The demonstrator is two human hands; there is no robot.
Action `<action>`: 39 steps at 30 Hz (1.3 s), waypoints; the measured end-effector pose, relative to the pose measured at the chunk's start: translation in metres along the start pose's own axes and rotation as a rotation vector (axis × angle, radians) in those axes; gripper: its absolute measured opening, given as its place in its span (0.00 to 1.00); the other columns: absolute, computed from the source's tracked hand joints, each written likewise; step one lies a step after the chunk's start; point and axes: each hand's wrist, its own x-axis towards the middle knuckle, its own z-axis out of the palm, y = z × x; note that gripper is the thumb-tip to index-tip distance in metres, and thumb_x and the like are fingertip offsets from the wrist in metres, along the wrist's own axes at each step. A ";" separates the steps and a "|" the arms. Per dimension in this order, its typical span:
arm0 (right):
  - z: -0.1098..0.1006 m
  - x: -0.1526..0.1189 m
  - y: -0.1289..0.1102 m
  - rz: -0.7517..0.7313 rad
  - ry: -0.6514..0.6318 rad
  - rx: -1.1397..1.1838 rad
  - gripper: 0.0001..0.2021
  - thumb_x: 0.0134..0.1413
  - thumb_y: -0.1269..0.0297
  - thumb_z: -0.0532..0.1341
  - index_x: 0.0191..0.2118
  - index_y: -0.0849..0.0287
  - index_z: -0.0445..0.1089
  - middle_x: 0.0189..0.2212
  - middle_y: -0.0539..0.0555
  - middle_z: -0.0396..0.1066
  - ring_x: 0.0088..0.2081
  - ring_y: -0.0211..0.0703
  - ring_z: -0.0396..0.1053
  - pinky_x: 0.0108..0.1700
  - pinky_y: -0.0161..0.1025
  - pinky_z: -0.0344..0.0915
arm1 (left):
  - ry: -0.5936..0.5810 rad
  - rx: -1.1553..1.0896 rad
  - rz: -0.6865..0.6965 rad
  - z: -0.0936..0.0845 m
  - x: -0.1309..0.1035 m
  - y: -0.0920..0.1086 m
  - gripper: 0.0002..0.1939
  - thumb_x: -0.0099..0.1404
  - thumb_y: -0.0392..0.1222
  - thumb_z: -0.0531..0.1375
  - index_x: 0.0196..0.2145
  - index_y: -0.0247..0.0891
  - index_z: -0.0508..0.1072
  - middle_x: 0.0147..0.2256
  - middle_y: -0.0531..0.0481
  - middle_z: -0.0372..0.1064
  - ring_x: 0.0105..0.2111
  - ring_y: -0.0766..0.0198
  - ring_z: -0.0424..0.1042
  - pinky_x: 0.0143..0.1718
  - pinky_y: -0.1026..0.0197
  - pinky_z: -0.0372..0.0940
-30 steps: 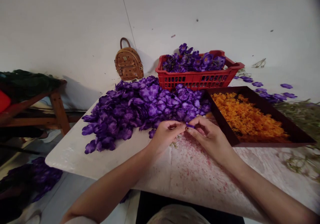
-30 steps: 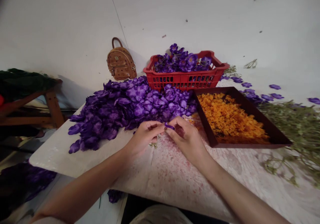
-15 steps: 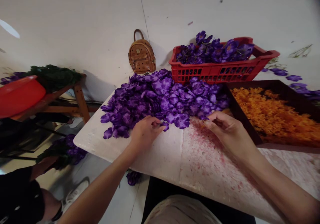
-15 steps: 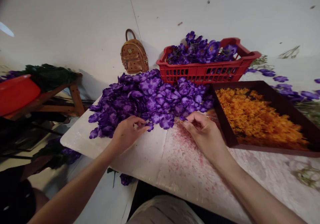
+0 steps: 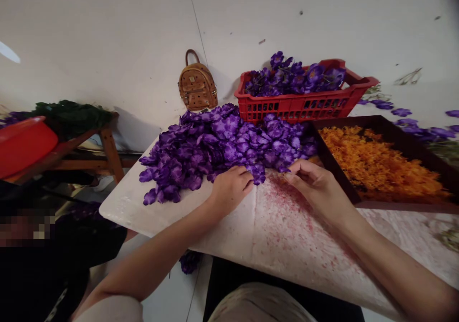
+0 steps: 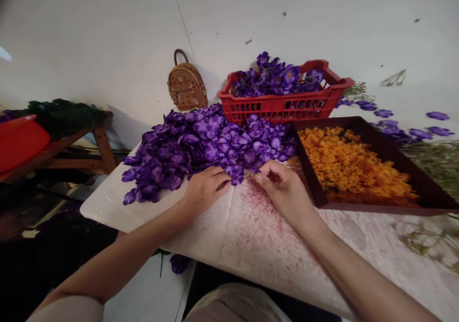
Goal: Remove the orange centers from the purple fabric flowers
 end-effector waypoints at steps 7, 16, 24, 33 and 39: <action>0.001 0.000 0.003 0.006 0.002 0.061 0.13 0.59 0.54 0.66 0.28 0.53 0.67 0.27 0.48 0.64 0.31 0.43 0.60 0.37 0.43 0.58 | 0.163 -0.422 -0.309 -0.006 0.009 -0.010 0.08 0.65 0.40 0.64 0.30 0.40 0.82 0.26 0.52 0.75 0.26 0.65 0.70 0.30 0.63 0.62; 0.018 -0.003 -0.007 0.099 -0.007 0.376 0.10 0.56 0.55 0.70 0.31 0.52 0.70 0.38 0.50 0.73 0.41 0.45 0.68 0.45 0.43 0.62 | 0.019 -0.975 -0.534 -0.015 0.023 0.018 0.06 0.60 0.42 0.67 0.30 0.38 0.85 0.25 0.50 0.77 0.23 0.68 0.67 0.23 0.66 0.59; 0.010 -0.001 0.005 0.007 0.052 0.125 0.10 0.61 0.58 0.65 0.30 0.53 0.68 0.28 0.48 0.66 0.33 0.43 0.63 0.38 0.42 0.58 | -0.049 -1.041 -0.505 -0.006 0.031 0.033 0.15 0.65 0.49 0.65 0.25 0.38 0.81 0.21 0.51 0.71 0.20 0.69 0.60 0.21 0.64 0.52; 0.008 0.000 0.002 -0.044 0.165 -0.129 0.10 0.62 0.58 0.59 0.30 0.54 0.65 0.28 0.51 0.69 0.33 0.45 0.67 0.39 0.44 0.61 | 0.009 -0.999 -0.348 -0.001 0.038 0.037 0.08 0.61 0.42 0.66 0.29 0.35 0.79 0.26 0.52 0.73 0.27 0.67 0.67 0.32 0.63 0.59; 0.010 -0.001 0.006 -0.013 0.143 -0.124 0.09 0.61 0.58 0.60 0.30 0.54 0.65 0.28 0.50 0.67 0.31 0.45 0.65 0.38 0.44 0.60 | 0.028 -0.980 -0.320 0.002 0.036 0.038 0.07 0.62 0.39 0.66 0.27 0.35 0.79 0.25 0.54 0.72 0.26 0.68 0.65 0.30 0.64 0.57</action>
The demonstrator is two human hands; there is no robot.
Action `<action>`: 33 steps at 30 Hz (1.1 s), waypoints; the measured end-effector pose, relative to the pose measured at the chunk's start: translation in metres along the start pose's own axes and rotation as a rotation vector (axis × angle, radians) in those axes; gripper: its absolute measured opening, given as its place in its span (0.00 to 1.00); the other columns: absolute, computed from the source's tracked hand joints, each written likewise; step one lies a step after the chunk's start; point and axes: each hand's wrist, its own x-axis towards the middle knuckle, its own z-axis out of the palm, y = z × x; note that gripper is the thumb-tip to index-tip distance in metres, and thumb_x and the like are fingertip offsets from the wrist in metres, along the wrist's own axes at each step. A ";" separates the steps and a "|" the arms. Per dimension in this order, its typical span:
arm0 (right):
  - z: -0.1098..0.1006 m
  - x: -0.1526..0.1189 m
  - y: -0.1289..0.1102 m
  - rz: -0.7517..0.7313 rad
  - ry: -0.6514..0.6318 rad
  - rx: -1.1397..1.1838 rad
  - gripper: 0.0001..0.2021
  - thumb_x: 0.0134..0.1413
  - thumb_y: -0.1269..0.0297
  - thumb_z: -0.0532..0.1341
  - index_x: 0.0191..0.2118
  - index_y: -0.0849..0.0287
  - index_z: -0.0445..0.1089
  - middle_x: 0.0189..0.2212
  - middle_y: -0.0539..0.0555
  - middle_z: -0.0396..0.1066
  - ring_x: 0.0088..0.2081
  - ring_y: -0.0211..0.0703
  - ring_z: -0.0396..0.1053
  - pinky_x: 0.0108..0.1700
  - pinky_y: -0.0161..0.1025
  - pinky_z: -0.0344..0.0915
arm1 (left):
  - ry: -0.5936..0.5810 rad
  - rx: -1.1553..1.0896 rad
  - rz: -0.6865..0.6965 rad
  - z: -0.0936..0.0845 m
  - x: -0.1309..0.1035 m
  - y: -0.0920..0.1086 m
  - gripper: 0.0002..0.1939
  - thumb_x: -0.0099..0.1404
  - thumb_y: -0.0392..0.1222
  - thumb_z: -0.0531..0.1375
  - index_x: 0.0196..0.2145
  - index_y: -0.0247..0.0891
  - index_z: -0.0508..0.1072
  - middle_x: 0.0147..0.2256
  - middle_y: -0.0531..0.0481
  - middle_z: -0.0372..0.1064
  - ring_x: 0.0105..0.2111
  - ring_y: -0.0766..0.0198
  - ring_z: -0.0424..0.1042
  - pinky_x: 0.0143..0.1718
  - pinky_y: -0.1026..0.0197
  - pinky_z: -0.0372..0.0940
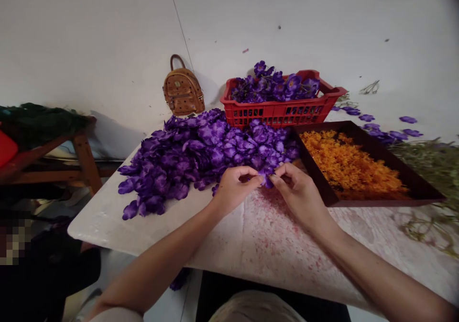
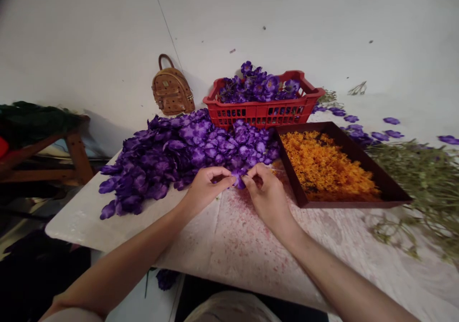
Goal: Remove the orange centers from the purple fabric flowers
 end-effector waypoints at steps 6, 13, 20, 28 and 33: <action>-0.004 0.001 0.002 0.025 -0.073 0.153 0.10 0.60 0.57 0.63 0.30 0.54 0.67 0.29 0.49 0.65 0.33 0.43 0.62 0.39 0.43 0.58 | 0.002 -0.018 0.064 0.000 -0.003 0.001 0.12 0.67 0.42 0.63 0.28 0.36 0.80 0.28 0.50 0.77 0.28 0.66 0.71 0.32 0.64 0.62; -0.001 0.001 -0.004 0.204 -0.044 0.486 0.14 0.51 0.54 0.70 0.27 0.55 0.67 0.27 0.47 0.62 0.33 0.41 0.58 0.39 0.41 0.56 | 0.070 0.006 0.080 0.004 -0.004 -0.007 0.07 0.63 0.40 0.67 0.38 0.37 0.84 0.36 0.47 0.82 0.30 0.64 0.74 0.34 0.62 0.66; -0.003 0.000 -0.003 0.130 -0.071 0.352 0.13 0.56 0.52 0.67 0.30 0.54 0.68 0.31 0.49 0.65 0.35 0.43 0.62 0.41 0.43 0.60 | 0.065 -0.019 0.112 0.005 -0.008 0.000 0.07 0.64 0.42 0.66 0.31 0.37 0.82 0.29 0.50 0.77 0.29 0.66 0.69 0.31 0.65 0.62; 0.000 0.000 -0.005 0.028 -0.257 0.175 0.19 0.51 0.53 0.71 0.44 0.52 0.67 0.40 0.54 0.74 0.42 0.50 0.72 0.45 0.47 0.69 | -0.079 -0.404 -0.213 0.003 -0.004 -0.010 0.19 0.54 0.54 0.73 0.31 0.34 0.78 0.24 0.56 0.64 0.21 0.74 0.55 0.22 0.68 0.49; -0.006 -0.001 -0.011 -0.083 -0.127 0.018 0.08 0.59 0.58 0.64 0.33 0.53 0.66 0.28 0.47 0.65 0.31 0.43 0.64 0.36 0.42 0.61 | -0.101 -0.285 -0.166 0.002 -0.005 -0.007 0.16 0.58 0.52 0.69 0.33 0.35 0.79 0.26 0.54 0.68 0.23 0.72 0.59 0.23 0.67 0.50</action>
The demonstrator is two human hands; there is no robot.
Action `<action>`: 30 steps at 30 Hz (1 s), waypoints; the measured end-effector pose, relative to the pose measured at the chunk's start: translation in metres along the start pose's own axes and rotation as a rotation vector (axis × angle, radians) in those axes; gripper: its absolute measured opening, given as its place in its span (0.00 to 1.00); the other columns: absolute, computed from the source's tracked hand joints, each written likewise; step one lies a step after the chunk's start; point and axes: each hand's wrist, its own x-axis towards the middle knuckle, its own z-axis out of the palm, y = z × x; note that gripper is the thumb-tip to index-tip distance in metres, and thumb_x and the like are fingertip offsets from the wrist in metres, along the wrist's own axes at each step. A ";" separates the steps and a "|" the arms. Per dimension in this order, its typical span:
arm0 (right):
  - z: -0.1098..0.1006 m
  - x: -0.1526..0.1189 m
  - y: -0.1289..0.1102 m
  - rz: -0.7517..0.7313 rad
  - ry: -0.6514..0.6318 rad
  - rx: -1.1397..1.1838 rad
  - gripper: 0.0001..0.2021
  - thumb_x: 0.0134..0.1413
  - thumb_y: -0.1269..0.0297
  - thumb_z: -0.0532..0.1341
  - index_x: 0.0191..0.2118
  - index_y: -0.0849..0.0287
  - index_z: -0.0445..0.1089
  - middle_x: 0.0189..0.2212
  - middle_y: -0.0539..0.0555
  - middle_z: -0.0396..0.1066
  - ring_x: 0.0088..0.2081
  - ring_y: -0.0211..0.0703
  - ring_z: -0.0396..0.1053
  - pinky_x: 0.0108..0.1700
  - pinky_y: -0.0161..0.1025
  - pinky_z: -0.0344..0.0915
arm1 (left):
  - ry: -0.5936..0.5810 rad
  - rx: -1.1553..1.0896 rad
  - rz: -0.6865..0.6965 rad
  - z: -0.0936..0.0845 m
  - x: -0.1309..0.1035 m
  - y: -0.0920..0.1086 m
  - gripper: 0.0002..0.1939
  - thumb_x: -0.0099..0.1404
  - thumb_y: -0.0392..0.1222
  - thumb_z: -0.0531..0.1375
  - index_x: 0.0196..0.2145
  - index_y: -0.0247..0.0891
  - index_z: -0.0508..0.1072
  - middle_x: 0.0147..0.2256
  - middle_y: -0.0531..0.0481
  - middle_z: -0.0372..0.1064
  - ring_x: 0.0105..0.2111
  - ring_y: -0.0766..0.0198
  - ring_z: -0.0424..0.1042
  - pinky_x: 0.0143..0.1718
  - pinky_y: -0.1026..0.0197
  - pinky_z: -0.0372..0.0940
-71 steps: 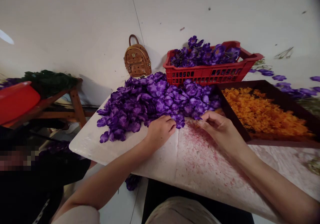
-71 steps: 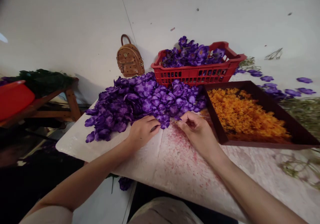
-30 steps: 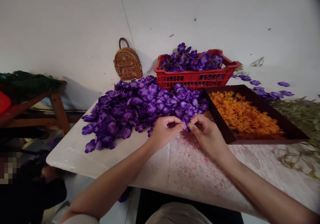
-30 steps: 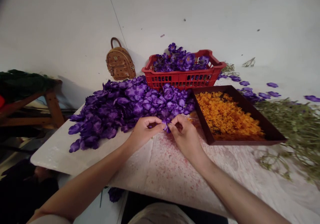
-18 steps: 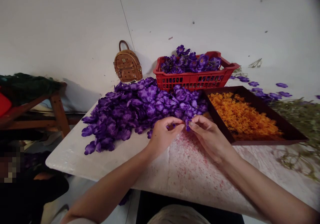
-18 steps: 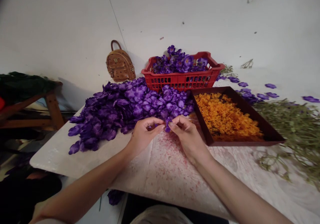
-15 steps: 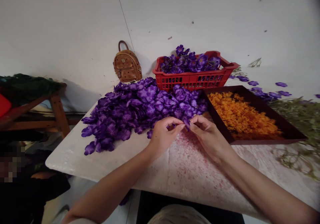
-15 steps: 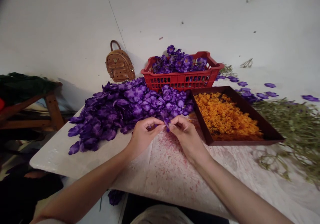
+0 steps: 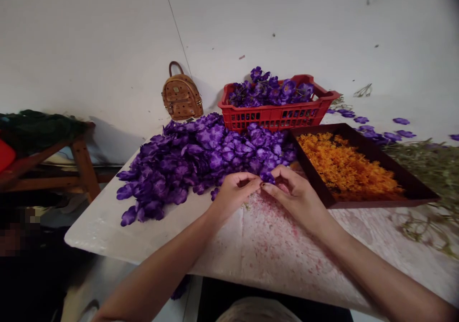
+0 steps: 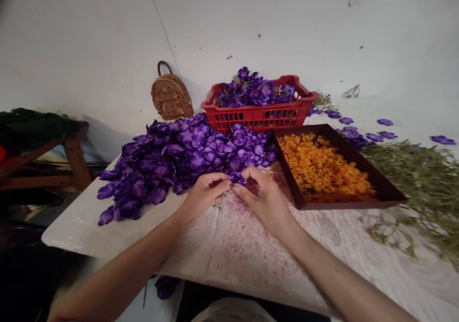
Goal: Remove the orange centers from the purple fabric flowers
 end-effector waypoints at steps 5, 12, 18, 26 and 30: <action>-0.006 0.002 0.002 0.017 0.051 0.028 0.10 0.60 0.57 0.62 0.30 0.54 0.68 0.27 0.48 0.64 0.31 0.42 0.61 0.35 0.41 0.58 | -0.006 0.183 0.157 -0.003 -0.001 0.004 0.15 0.67 0.51 0.62 0.35 0.36 0.79 0.29 0.50 0.74 0.23 0.70 0.60 0.25 0.64 0.53; -0.010 0.004 0.005 0.092 0.114 0.170 0.13 0.59 0.56 0.64 0.28 0.54 0.63 0.26 0.47 0.61 0.29 0.41 0.57 0.34 0.41 0.55 | -0.003 0.233 0.331 -0.004 -0.003 -0.001 0.16 0.76 0.49 0.53 0.55 0.37 0.64 0.39 0.43 0.82 0.31 0.64 0.72 0.38 0.60 0.67; -0.004 -0.001 0.005 0.112 0.116 0.258 0.14 0.61 0.55 0.65 0.29 0.54 0.64 0.27 0.47 0.61 0.31 0.41 0.58 0.36 0.42 0.56 | -0.055 0.304 0.306 -0.001 -0.007 -0.003 0.10 0.79 0.49 0.51 0.43 0.41 0.60 0.37 0.44 0.82 0.28 0.65 0.75 0.35 0.61 0.69; -0.001 -0.003 0.004 0.099 0.112 0.262 0.13 0.62 0.55 0.65 0.30 0.53 0.64 0.28 0.48 0.62 0.32 0.42 0.60 0.37 0.42 0.57 | -0.006 0.368 0.352 0.002 -0.009 -0.003 0.16 0.76 0.48 0.55 0.37 0.36 0.76 0.34 0.47 0.74 0.23 0.70 0.67 0.24 0.66 0.62; -0.001 -0.002 0.002 0.076 0.102 0.199 0.13 0.62 0.56 0.64 0.29 0.53 0.65 0.27 0.48 0.62 0.32 0.43 0.60 0.36 0.41 0.57 | 0.040 0.475 0.402 0.003 -0.010 -0.001 0.14 0.74 0.45 0.56 0.35 0.37 0.78 0.30 0.49 0.70 0.26 0.67 0.68 0.26 0.65 0.61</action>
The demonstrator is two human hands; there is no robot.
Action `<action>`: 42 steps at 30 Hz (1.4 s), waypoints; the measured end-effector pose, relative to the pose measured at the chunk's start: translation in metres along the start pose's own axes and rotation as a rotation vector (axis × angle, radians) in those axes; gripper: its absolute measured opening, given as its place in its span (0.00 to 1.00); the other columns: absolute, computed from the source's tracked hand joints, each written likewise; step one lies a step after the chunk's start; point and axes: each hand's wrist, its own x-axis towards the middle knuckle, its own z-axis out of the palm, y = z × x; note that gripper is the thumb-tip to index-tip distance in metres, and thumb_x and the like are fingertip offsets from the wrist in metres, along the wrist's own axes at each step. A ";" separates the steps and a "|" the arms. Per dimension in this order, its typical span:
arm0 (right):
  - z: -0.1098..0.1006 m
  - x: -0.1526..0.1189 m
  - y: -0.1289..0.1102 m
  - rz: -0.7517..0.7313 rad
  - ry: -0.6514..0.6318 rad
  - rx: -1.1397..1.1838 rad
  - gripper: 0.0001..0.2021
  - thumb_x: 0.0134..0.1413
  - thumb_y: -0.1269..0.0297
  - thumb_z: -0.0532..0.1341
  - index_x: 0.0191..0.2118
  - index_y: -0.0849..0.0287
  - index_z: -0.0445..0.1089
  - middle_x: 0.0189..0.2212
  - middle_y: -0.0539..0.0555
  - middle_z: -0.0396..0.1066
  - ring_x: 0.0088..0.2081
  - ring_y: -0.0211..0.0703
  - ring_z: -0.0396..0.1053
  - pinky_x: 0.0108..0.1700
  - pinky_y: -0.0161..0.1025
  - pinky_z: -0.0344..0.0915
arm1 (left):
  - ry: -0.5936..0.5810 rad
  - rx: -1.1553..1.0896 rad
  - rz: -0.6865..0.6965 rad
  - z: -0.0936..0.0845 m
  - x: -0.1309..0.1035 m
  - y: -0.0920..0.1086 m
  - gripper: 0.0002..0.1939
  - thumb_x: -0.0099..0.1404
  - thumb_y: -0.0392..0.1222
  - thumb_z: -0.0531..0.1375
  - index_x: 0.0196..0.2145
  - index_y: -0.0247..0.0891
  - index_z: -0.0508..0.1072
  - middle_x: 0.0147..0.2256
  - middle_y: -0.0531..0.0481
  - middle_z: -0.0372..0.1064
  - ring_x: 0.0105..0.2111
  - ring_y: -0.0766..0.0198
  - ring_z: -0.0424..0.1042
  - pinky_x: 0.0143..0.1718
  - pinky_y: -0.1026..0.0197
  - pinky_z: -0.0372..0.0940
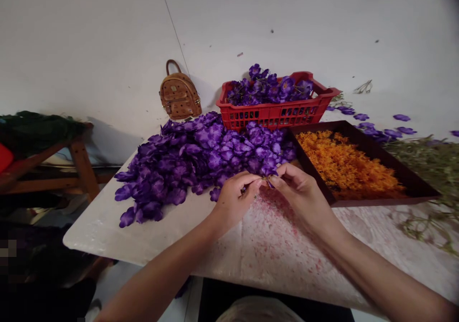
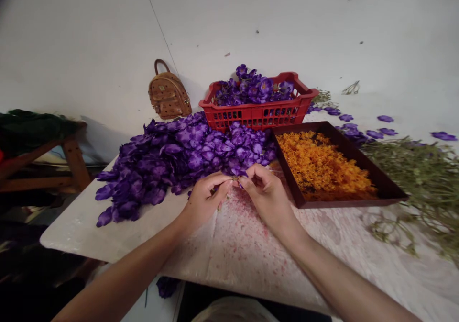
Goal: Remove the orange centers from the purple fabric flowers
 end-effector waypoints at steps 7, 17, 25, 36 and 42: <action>-0.002 0.002 0.000 -0.011 -0.032 -0.102 0.13 0.61 0.57 0.63 0.28 0.54 0.65 0.27 0.50 0.64 0.32 0.44 0.62 0.37 0.42 0.59 | 0.021 0.133 0.125 -0.001 0.001 0.000 0.14 0.75 0.43 0.58 0.36 0.38 0.81 0.29 0.50 0.70 0.30 0.64 0.68 0.34 0.62 0.63; -0.005 0.006 -0.001 0.009 -0.137 -0.146 0.14 0.59 0.55 0.64 0.25 0.53 0.65 0.24 0.48 0.62 0.29 0.43 0.59 0.34 0.42 0.56 | -0.035 0.360 0.231 -0.003 -0.006 -0.005 0.14 0.77 0.39 0.54 0.37 0.39 0.79 0.33 0.48 0.73 0.32 0.63 0.71 0.37 0.62 0.65; -0.011 0.012 0.002 -0.005 -0.168 -0.197 0.14 0.63 0.54 0.60 0.26 0.53 0.65 0.24 0.50 0.66 0.30 0.44 0.63 0.35 0.42 0.59 | 0.015 0.261 0.110 -0.004 0.000 0.000 0.14 0.75 0.41 0.55 0.32 0.39 0.76 0.28 0.51 0.70 0.29 0.64 0.69 0.34 0.62 0.62; -0.008 0.008 0.032 -0.152 -0.227 -0.624 0.06 0.58 0.70 0.58 0.35 0.53 0.72 0.36 0.58 0.74 0.38 0.53 0.70 0.42 0.48 0.62 | 0.120 -0.019 -0.191 -0.010 0.008 -0.014 0.06 0.72 0.36 0.54 0.44 0.40 0.71 0.22 0.58 0.68 0.21 0.68 0.63 0.25 0.65 0.56; -0.014 0.013 0.012 0.117 -0.199 -0.029 0.10 0.58 0.54 0.66 0.32 0.54 0.71 0.30 0.52 0.71 0.33 0.45 0.68 0.39 0.44 0.63 | 0.074 -0.024 -0.138 -0.001 0.008 -0.010 0.08 0.67 0.36 0.61 0.39 0.39 0.82 0.37 0.48 0.82 0.35 0.61 0.77 0.38 0.61 0.68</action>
